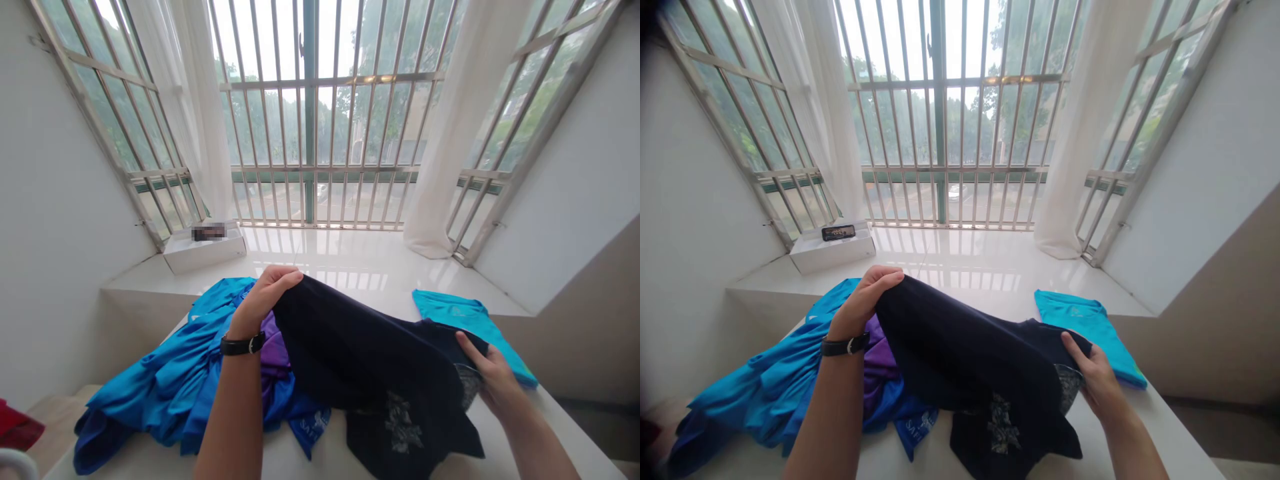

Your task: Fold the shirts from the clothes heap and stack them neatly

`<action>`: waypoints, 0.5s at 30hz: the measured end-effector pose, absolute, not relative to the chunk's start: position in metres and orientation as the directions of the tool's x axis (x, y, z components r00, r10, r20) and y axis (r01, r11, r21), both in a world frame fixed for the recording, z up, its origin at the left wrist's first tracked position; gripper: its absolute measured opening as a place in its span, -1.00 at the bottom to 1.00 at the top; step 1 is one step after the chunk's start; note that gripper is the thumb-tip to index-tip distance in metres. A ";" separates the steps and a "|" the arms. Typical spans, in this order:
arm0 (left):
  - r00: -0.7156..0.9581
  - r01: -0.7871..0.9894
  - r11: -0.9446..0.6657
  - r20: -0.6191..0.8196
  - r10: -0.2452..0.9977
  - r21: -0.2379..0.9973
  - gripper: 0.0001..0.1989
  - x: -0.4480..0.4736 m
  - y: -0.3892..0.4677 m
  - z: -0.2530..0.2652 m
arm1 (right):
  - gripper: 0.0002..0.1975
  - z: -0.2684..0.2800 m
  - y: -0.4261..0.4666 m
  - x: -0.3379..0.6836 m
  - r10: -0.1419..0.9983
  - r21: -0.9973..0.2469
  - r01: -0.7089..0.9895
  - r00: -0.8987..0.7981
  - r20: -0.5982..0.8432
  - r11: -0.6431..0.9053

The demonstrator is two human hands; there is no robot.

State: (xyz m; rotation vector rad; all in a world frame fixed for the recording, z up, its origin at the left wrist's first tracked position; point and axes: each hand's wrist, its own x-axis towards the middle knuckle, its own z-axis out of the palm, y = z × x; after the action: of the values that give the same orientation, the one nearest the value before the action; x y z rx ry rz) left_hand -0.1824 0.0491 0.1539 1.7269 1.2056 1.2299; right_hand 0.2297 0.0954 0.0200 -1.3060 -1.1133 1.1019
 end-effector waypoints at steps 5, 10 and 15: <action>0.148 0.576 -0.247 0.198 0.969 0.779 -0.55 -0.182 0.069 0.140 | -0.75 0.024 0.106 0.234 0.956 -0.988 0.054 0.266 -0.127 -0.146; 0.159 0.835 -0.211 0.144 0.977 0.508 -0.63 -0.184 0.084 0.122 | -0.73 0.024 0.103 0.223 0.946 -0.979 0.023 0.262 -0.189 -0.202; 0.139 0.871 -0.179 0.120 0.983 0.458 -0.64 -0.191 0.082 0.120 | -0.67 0.018 0.096 0.218 0.992 -0.992 -0.070 0.057 -0.112 -0.108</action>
State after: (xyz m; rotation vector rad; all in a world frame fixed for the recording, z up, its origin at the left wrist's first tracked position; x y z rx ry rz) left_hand -0.1907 0.0818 0.1203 2.1413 1.8051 0.5767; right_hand 0.2175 0.0962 0.0175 -1.2677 -1.0602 1.2747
